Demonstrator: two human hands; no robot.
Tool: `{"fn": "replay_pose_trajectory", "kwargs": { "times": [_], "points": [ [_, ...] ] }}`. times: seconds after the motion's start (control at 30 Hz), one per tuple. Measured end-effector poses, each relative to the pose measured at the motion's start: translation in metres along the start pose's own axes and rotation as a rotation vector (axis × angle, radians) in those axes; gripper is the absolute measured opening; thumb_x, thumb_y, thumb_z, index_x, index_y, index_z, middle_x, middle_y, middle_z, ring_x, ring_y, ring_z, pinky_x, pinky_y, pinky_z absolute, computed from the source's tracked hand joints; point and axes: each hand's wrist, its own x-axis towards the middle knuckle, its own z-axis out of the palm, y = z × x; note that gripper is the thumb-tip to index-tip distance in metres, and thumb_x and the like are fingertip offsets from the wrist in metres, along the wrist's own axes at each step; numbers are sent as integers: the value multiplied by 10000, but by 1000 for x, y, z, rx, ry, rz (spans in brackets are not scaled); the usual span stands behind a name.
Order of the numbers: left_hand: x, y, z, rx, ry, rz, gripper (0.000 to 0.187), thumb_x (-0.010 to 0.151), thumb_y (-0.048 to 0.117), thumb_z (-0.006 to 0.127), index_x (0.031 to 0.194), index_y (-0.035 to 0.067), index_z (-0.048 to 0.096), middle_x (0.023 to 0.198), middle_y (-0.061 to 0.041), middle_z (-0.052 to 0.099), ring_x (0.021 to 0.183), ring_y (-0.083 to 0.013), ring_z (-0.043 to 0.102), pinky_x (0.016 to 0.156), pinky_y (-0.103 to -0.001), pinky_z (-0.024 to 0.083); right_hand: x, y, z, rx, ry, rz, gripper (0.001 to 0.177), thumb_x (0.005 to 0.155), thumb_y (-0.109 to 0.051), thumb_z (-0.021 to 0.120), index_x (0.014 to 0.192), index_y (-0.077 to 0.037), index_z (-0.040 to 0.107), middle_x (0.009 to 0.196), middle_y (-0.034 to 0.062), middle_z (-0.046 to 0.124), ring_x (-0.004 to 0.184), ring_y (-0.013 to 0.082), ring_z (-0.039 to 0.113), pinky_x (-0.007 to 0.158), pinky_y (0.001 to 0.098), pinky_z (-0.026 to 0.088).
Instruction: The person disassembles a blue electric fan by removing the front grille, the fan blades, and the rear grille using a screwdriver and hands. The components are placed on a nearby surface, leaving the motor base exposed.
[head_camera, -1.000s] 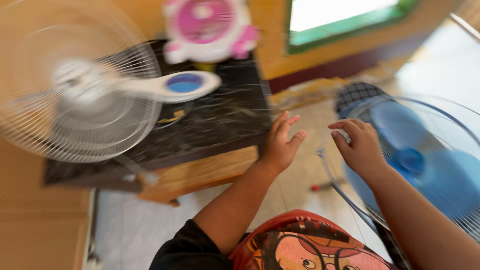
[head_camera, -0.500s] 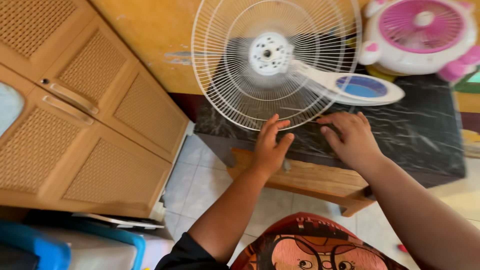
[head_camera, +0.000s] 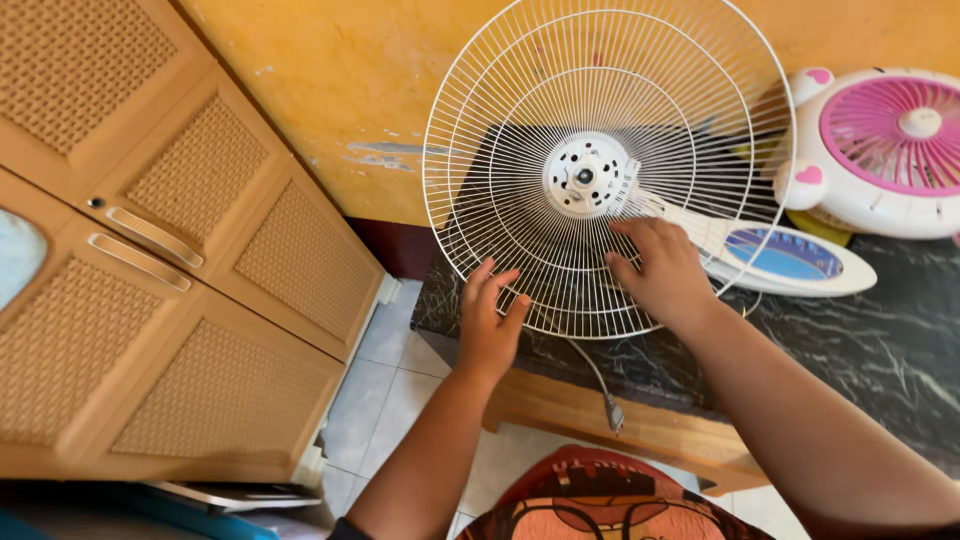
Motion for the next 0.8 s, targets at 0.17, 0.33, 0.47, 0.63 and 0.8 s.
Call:
{"fn": "replay_pose_trajectory", "kwargs": {
  "times": [0.17, 0.33, 0.47, 0.63, 0.8],
  "points": [
    [37, -21, -8, 421, 350, 154, 584, 949, 338, 737, 1448, 126, 521, 1667, -199, 236, 1516, -451, 213, 1165, -567, 290, 54, 20, 24, -237, 157, -166, 595, 897, -372, 745, 1397, -80, 610, 1537, 191, 472, 1482, 495, 295, 1210, 584, 278],
    [68, -56, -11, -405, 326, -108, 864, 910, 211, 689, 1583, 182, 148, 1643, -171, 177, 1407, -386, 400, 1092, -532, 448, 85, 28, 53, -267, 113, -91, 728, 894, -482, 765, 1444, -44, 576, 1540, 165, 447, 1507, 498, 235, 1208, 696, 165],
    [91, -70, -18, -813, 111, -398, 848, 928, 149, 622, 1595, 284, 117, 1570, -191, 400, 1250, -361, 585, 1009, -496, 527, 87, 24, 70, -326, 181, -67, 718, 875, -515, 790, 1396, -57, 606, 1554, 158, 446, 1510, 514, 219, 1188, 733, 149],
    [109, -72, -40, -898, -155, -603, 839, 940, 53, 509, 1613, 381, 129, 1474, -171, 536, 1131, -304, 655, 922, -426, 567, 89, 19, 86, -355, 301, -50, 680, 856, -496, 804, 1358, -73, 625, 1495, 127, 508, 1501, 471, 294, 1207, 721, 138],
    [123, -80, -48, -804, -325, -509, 885, 907, -74, 421, 1640, 333, 137, 1419, -225, 599, 1083, -266, 686, 838, -368, 586, 89, 29, 87, -416, 314, -95, 679, 868, -533, 810, 1372, -111, 642, 1282, 95, 565, 1377, 365, 447, 1242, 700, 119]
  ]
}}
